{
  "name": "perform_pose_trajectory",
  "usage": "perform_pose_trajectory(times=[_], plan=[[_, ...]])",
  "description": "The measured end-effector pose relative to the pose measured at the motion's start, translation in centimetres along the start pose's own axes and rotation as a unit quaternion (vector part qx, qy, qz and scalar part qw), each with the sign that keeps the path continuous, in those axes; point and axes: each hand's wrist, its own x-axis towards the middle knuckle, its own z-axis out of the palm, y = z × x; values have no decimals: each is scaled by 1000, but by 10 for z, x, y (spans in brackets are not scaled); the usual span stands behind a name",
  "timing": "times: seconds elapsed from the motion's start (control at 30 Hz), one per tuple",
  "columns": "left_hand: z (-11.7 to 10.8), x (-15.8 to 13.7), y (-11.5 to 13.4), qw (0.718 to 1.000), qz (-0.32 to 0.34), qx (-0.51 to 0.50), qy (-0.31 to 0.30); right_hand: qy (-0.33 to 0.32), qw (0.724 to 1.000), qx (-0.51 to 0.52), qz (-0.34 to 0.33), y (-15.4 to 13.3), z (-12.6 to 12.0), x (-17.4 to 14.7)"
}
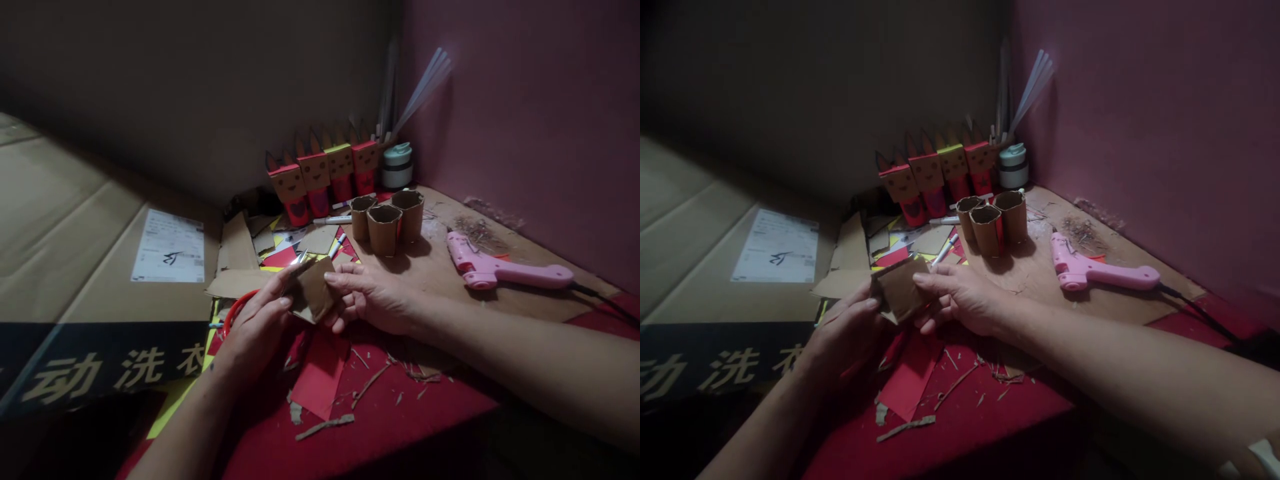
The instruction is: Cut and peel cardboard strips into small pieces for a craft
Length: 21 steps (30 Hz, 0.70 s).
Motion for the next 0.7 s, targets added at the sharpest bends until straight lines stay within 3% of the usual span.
perform_pose_trajectory(times=[0.13,0.4,0.7], plan=[[1,2,-4,991,-46,-122,-34,33,999,-15,8,2,1,1],[0,0,-7,997,-18,-76,-29,54,996,-66,12,2,5,0],[-3,4,-11,991,-83,-104,-7,21,997,-78,21,3,2,0]])
